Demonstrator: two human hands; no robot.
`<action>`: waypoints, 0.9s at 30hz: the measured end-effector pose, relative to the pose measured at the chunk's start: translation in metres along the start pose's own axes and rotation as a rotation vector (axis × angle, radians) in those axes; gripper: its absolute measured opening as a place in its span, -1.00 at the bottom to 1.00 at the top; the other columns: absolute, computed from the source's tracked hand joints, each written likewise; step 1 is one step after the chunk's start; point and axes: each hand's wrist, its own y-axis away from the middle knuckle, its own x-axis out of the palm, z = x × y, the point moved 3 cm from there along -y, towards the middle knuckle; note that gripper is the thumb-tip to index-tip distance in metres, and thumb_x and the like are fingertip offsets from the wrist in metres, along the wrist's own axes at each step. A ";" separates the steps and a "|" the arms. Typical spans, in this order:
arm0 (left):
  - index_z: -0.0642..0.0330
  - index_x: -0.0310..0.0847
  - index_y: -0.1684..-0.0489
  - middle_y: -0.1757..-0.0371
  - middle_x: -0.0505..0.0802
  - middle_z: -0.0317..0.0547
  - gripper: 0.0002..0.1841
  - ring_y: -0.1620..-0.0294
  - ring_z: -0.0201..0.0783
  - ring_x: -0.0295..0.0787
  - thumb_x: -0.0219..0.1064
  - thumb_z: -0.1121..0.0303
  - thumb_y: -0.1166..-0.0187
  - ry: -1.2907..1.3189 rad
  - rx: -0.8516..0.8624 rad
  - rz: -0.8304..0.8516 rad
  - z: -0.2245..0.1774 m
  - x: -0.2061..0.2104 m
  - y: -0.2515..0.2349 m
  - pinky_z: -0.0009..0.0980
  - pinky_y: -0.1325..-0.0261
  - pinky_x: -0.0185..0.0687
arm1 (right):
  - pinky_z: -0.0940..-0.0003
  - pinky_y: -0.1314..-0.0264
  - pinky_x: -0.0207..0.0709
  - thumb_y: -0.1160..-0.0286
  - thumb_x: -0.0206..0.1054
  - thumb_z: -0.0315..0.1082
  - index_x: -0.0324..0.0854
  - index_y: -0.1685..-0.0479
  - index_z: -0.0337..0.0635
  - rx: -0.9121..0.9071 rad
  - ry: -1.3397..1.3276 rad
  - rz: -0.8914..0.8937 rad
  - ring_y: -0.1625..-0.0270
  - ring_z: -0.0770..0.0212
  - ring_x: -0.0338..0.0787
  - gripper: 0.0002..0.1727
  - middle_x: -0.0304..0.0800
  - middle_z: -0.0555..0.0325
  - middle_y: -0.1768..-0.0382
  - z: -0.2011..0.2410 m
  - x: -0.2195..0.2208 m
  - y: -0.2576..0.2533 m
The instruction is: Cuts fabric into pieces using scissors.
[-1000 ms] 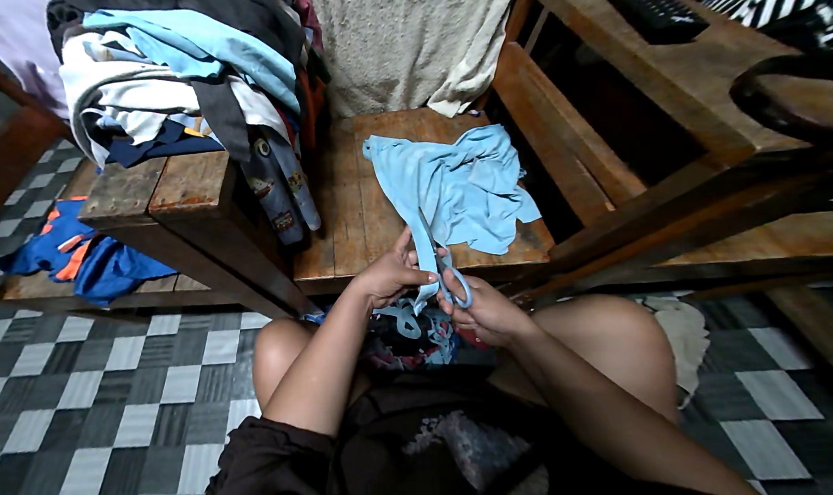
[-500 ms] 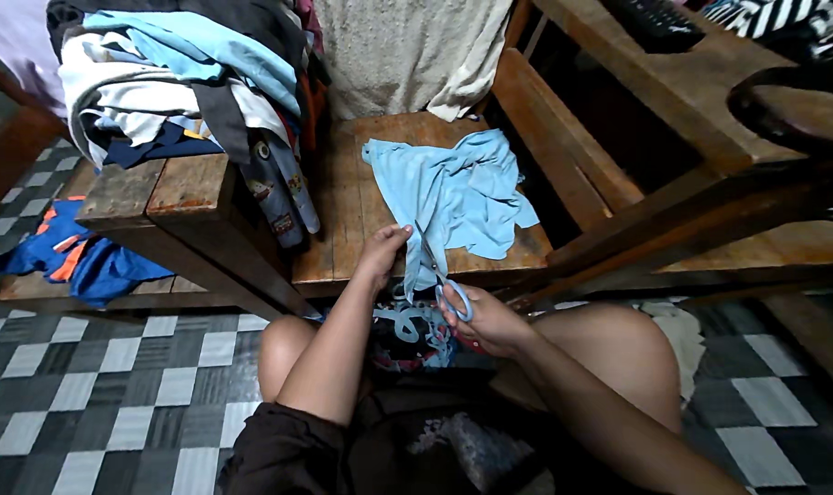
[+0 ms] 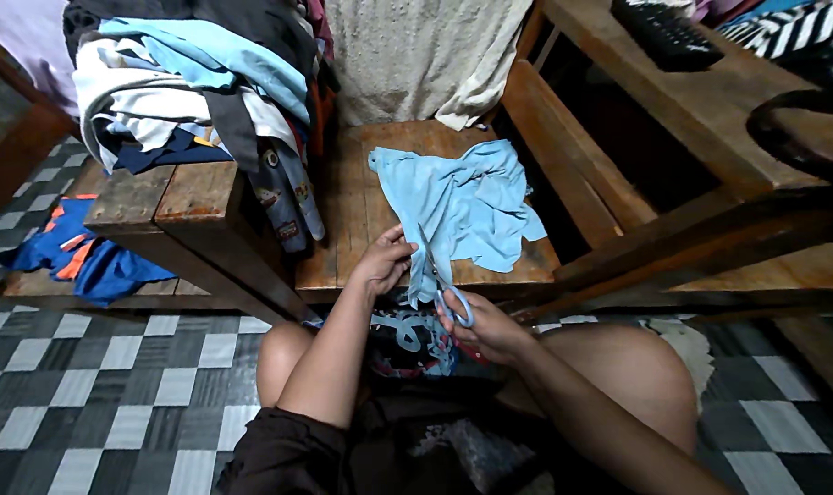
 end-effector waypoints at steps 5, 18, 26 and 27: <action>0.24 0.30 -0.55 -0.04 0.76 -0.09 -0.46 0.14 -0.36 0.74 0.12 0.77 -0.58 0.009 -0.008 0.031 0.000 -0.001 0.001 -0.41 -0.04 0.70 | 0.76 0.72 0.08 -0.90 -0.17 -0.09 0.44 0.21 -0.08 0.003 -0.019 -0.005 0.77 0.64 0.18 -0.61 0.48 0.44 0.62 0.002 0.003 -0.003; 0.19 0.20 -0.64 -0.13 0.75 -0.07 -0.38 0.06 -0.33 0.76 0.10 0.79 -0.56 0.079 0.000 0.048 0.004 0.000 0.000 -0.38 -0.09 0.71 | 0.75 0.72 0.09 -0.91 -0.19 -0.10 0.43 0.28 -0.06 0.010 -0.060 -0.053 0.77 0.63 0.19 -0.59 0.42 0.46 0.69 0.000 0.009 0.002; 0.17 0.20 -0.64 -0.13 0.77 -0.09 -0.39 0.05 -0.33 0.77 0.07 0.79 -0.57 0.106 0.000 0.062 0.005 0.000 0.000 -0.37 -0.12 0.71 | 0.76 0.72 0.09 -0.90 -0.27 -0.02 0.44 0.24 -0.04 -0.001 -0.097 0.035 0.76 0.64 0.19 -0.54 0.46 0.45 0.64 0.000 0.006 -0.004; 0.17 0.20 -0.64 -0.12 0.77 -0.09 -0.39 0.05 -0.33 0.77 0.07 0.79 -0.57 0.106 -0.001 0.064 0.005 0.000 0.000 -0.37 -0.11 0.71 | 0.76 0.72 0.10 -0.90 -0.27 -0.02 0.44 0.24 -0.04 0.000 -0.095 0.029 0.76 0.63 0.19 -0.54 0.46 0.45 0.64 0.001 0.006 -0.004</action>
